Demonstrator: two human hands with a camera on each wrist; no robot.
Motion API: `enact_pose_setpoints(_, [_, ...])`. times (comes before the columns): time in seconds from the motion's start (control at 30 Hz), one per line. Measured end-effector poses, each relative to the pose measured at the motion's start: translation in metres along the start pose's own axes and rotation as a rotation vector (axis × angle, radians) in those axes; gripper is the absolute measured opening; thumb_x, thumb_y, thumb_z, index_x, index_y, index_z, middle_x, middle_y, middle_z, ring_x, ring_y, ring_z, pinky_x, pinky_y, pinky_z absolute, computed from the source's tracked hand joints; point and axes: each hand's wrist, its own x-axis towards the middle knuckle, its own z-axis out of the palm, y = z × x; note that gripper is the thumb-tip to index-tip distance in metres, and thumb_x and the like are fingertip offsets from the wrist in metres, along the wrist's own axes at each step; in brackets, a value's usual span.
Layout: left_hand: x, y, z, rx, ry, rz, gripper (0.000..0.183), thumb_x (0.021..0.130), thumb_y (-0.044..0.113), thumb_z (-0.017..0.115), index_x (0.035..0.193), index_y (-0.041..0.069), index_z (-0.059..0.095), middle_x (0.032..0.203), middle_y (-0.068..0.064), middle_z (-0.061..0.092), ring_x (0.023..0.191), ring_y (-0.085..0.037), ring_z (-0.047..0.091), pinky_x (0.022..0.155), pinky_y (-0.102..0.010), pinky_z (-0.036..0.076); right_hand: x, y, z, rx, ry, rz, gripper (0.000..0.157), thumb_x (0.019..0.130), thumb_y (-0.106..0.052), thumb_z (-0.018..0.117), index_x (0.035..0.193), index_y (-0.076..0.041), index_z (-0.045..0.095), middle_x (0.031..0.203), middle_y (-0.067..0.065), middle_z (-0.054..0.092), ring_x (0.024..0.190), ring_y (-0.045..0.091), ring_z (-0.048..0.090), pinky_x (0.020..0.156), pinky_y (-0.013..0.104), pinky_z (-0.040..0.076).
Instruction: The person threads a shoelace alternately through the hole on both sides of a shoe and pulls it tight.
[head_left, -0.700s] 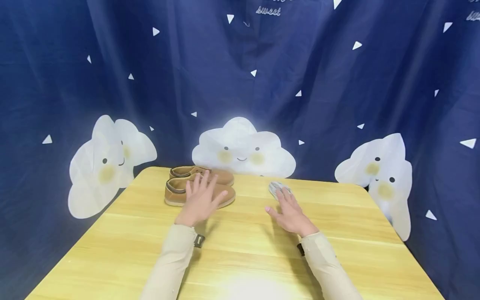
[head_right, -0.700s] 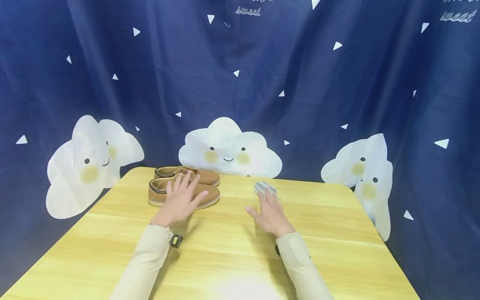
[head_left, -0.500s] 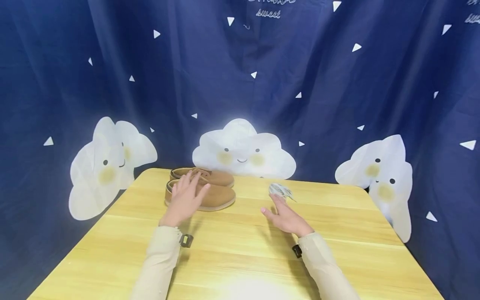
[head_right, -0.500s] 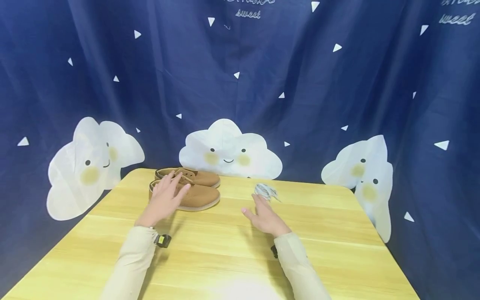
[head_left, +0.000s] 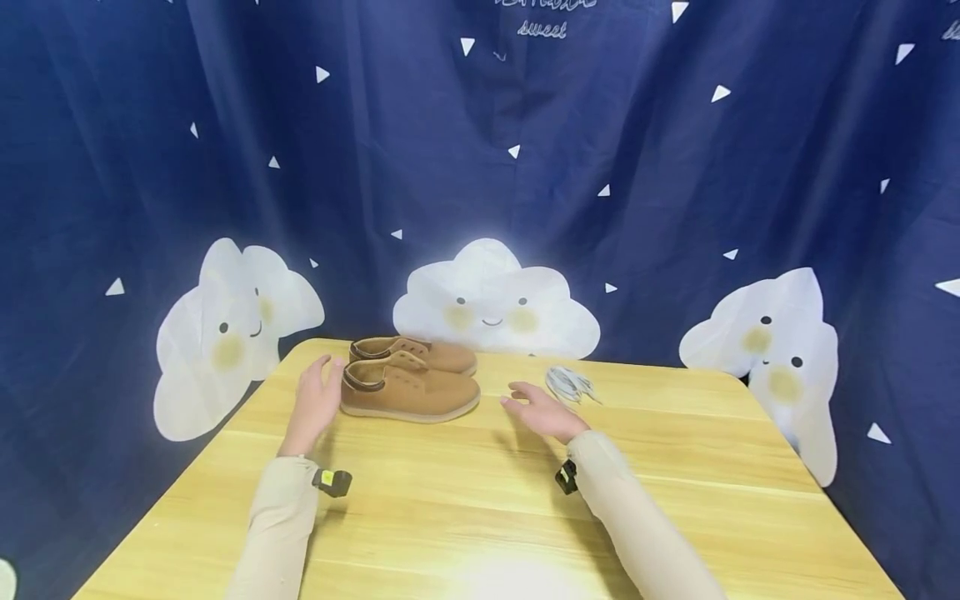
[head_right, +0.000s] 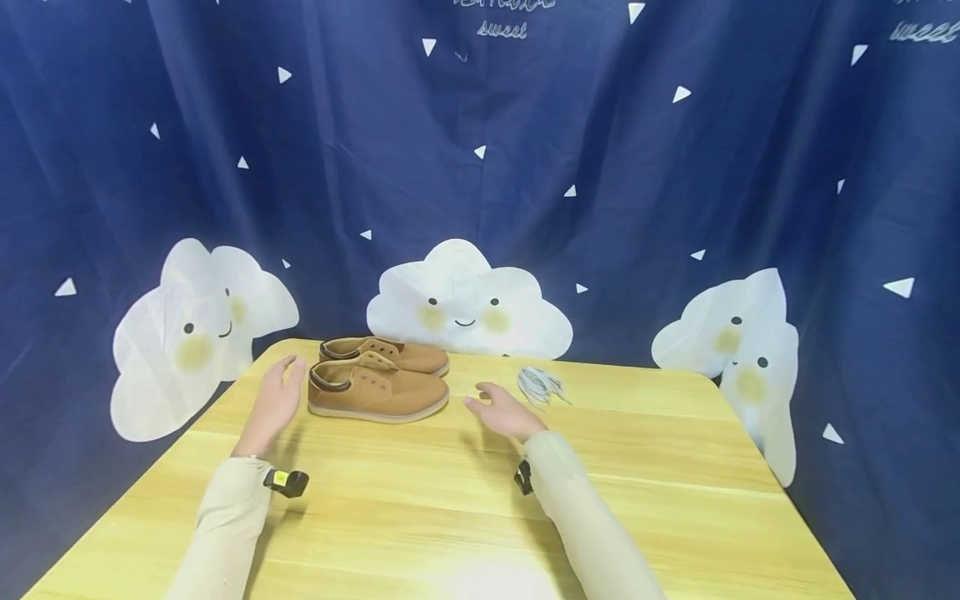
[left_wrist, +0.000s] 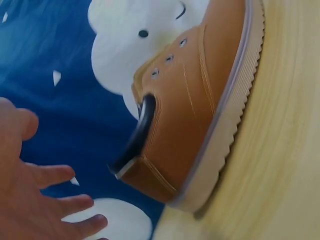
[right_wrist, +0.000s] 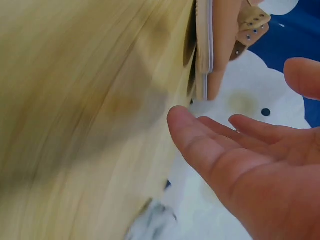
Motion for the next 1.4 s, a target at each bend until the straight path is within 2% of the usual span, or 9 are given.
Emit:
enact_pose_setpoints(0.13, [0.001, -0.015, -0.004, -0.105, -0.075, -0.158, 0.085, 0.107, 0.062, 0.013, 0.164, -0.001, 0.011, 0.17, -0.029, 0.011, 0.158, -0.05, 0.011, 0.129, -0.063, 0.011, 0.014, -0.004, 0.012, 0.199, -0.049, 0.035, 0.064, 0.108, -0.032, 0.051, 0.157, 0.004, 0.033, 0.154, 0.026, 0.049, 0.14, 0.046, 0.051, 0.113, 0.057, 0.046])
enact_pose_setpoints(0.27, [0.001, -0.027, -0.002, -0.18, -0.158, -0.234, 0.089, 0.105, 0.066, 0.01, 0.164, 0.0, 0.006, 0.171, -0.026, 0.006, 0.159, -0.048, 0.007, 0.129, -0.062, 0.008, 0.025, -0.001, 0.024, 0.375, -0.072, 0.098, 0.061, 0.108, -0.025, 0.051, 0.157, 0.006, 0.03, 0.155, 0.027, 0.046, 0.133, 0.045, 0.055, 0.108, 0.05, 0.053])
enact_pose_setpoints(0.37, [0.003, -0.034, 0.005, -0.233, -0.178, -0.266, 0.087, 0.106, 0.064, 0.011, 0.164, -0.002, 0.01, 0.147, -0.034, 0.044, 0.14, -0.047, 0.043, 0.122, -0.056, 0.032, 0.029, 0.002, 0.029, 0.444, -0.062, 0.132, 0.06, 0.108, -0.023, 0.05, 0.157, 0.005, 0.03, 0.157, 0.027, 0.043, 0.13, 0.041, 0.056, 0.107, 0.046, 0.054])
enact_pose_setpoints(0.5, [0.002, -0.038, 0.012, -0.392, -0.215, -0.306, 0.085, 0.107, 0.063, 0.015, 0.164, 0.0, 0.005, 0.138, -0.027, 0.044, 0.126, -0.039, 0.047, 0.114, -0.049, 0.039, 0.036, 0.006, 0.033, 0.539, -0.059, 0.146, 0.058, 0.109, -0.017, 0.046, 0.157, 0.008, 0.027, 0.16, 0.031, 0.036, 0.134, 0.045, 0.054, 0.111, 0.048, 0.051])
enact_pose_setpoints(0.63, [0.001, -0.038, 0.016, -0.555, -0.268, -0.328, 0.087, 0.106, 0.064, 0.018, 0.164, 0.005, -0.009, 0.17, -0.03, -0.004, 0.159, -0.048, 0.009, 0.13, -0.059, 0.013, 0.043, 0.007, 0.038, 0.611, -0.072, 0.132, 0.056, 0.109, -0.01, 0.041, 0.157, 0.011, 0.023, 0.161, 0.033, 0.033, 0.136, 0.047, 0.052, 0.115, 0.051, 0.048])
enact_pose_setpoints(0.8, [0.0, -0.039, 0.015, -0.639, -0.3, -0.316, 0.072, 0.112, 0.047, 0.017, 0.163, 0.005, -0.013, 0.168, -0.035, -0.008, 0.159, -0.05, 0.002, 0.13, -0.06, 0.01, 0.048, 0.005, 0.045, 0.65, -0.084, 0.11, 0.057, 0.109, -0.007, 0.041, 0.157, 0.014, 0.02, 0.158, 0.035, 0.035, 0.132, 0.047, 0.055, 0.115, 0.051, 0.047])
enact_pose_setpoints(0.97, [0.0, -0.041, 0.012, -0.674, -0.329, -0.29, 0.061, 0.112, 0.019, 0.019, 0.164, 0.004, -0.01, 0.169, -0.033, -0.006, 0.159, -0.049, 0.003, 0.13, -0.061, 0.012, 0.052, 0.001, 0.048, 0.663, -0.075, 0.106, 0.059, 0.107, -0.005, 0.043, 0.157, 0.015, 0.017, 0.154, 0.037, 0.038, 0.128, 0.044, 0.058, 0.116, 0.051, 0.046])
enact_pose_setpoints(1.17, [0.001, -0.042, 0.008, -0.648, -0.341, -0.272, 0.063, 0.107, 0.006, 0.025, 0.164, 0.001, -0.002, 0.169, -0.034, 0.003, 0.158, -0.051, 0.007, 0.129, -0.061, 0.015, 0.052, -0.002, 0.046, 0.674, -0.075, 0.106, 0.062, 0.105, -0.003, 0.045, 0.159, 0.011, 0.016, 0.153, 0.037, 0.039, 0.13, 0.046, 0.057, 0.118, 0.051, 0.045])
enact_pose_setpoints(1.4, [0.005, -0.043, 0.01, -0.441, -0.359, -0.228, 0.068, 0.101, 0.007, 0.038, 0.162, -0.008, 0.01, 0.16, -0.037, 0.026, 0.142, -0.044, 0.038, 0.106, -0.041, 0.047, 0.044, 0.003, 0.037, 0.627, -0.097, 0.099, 0.063, 0.104, 0.002, 0.045, 0.159, 0.011, 0.016, 0.151, 0.039, 0.039, 0.123, 0.045, 0.062, 0.115, 0.05, 0.047])
